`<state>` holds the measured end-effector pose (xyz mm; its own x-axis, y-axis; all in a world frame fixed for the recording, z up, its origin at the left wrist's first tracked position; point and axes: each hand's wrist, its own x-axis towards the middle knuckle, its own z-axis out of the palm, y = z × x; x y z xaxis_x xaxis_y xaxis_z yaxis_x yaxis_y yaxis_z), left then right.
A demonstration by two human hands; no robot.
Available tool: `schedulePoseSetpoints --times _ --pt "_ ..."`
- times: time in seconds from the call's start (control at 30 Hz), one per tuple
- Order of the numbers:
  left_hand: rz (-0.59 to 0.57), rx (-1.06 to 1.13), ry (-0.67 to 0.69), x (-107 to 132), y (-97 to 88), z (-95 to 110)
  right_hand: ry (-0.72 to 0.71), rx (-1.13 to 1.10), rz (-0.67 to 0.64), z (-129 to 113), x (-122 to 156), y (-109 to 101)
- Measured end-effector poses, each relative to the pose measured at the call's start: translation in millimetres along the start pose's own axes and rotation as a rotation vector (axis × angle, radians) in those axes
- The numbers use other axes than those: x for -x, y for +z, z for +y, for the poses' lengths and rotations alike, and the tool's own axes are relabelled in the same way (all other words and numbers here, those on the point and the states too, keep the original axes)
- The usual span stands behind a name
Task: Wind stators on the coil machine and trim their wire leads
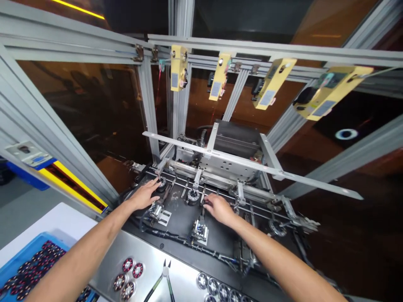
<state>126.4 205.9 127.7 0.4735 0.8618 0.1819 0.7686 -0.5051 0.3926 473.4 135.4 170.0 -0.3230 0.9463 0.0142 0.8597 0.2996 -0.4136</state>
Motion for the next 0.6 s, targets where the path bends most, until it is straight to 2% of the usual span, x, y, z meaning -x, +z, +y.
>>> schedulePoseSetpoints --times 0.13,0.23,0.3,0.37,0.43,0.5,0.6 --pt "0.147 -0.022 -0.114 16.0 -23.5 31.2 -0.136 0.094 -0.061 -8.4 -23.4 25.3" --pt "0.238 -0.022 -0.14 38.1 -35.6 71.2 -0.163 0.119 -0.094 -13.7 -32.2 32.3" --pt "0.252 -0.01 -0.122 50.7 -34.2 98.8 -0.14 0.119 -0.102 -12.5 -31.7 32.7" --pt "0.231 0.008 -0.09 56.3 -22.9 121.4 -0.081 0.11 -0.093 -8.7 -29.3 31.2" --pt "0.186 0.026 -0.047 53.1 -3.3 136.3 0.018 0.093 -0.075 -4.4 -29.8 29.2" --pt "0.135 0.038 0.0 42.2 20.7 143.5 0.145 0.065 -0.08 -0.6 -36.4 28.2" --pt "0.07 0.036 0.061 19.8 53.6 144.9 0.345 -0.005 -0.165 2.7 -57.0 30.2"
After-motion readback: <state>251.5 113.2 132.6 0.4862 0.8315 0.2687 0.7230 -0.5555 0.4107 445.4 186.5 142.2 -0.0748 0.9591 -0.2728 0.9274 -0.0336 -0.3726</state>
